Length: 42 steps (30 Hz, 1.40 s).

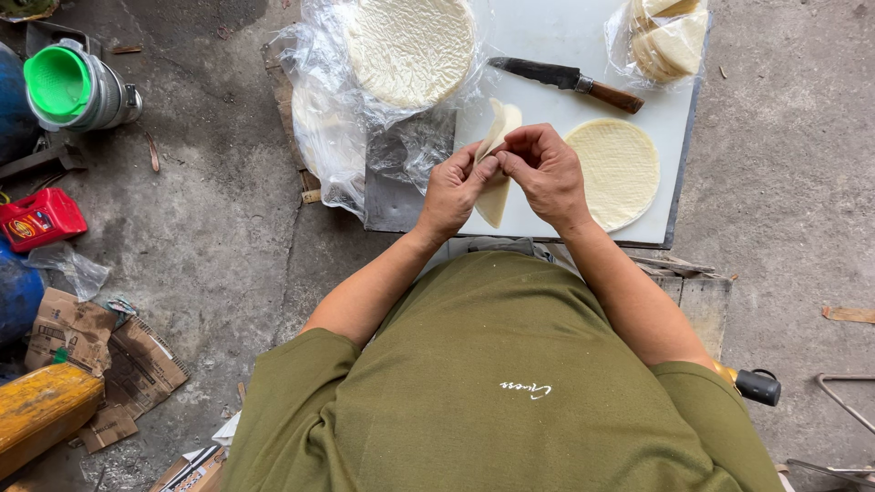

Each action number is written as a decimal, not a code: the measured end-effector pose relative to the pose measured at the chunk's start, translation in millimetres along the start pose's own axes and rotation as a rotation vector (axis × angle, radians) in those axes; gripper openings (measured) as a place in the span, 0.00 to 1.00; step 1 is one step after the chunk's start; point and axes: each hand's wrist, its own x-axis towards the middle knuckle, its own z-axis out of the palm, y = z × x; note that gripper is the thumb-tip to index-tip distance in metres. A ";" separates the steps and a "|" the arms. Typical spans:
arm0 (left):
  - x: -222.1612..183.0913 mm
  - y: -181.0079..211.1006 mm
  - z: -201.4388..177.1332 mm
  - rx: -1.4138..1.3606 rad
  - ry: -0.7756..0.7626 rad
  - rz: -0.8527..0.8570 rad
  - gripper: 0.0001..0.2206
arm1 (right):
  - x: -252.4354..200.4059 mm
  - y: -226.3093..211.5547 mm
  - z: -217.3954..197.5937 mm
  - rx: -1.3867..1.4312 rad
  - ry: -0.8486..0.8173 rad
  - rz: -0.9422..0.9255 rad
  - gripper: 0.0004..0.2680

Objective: The person separates individual thin dough circles from a stack and places them side-by-side on a flat surface by hand.

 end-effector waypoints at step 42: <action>10.5 -31.2 -6.7 0.203 0.033 -0.024 0.11 | -4.8 41.2 -11.4 0.562 0.086 0.450 0.09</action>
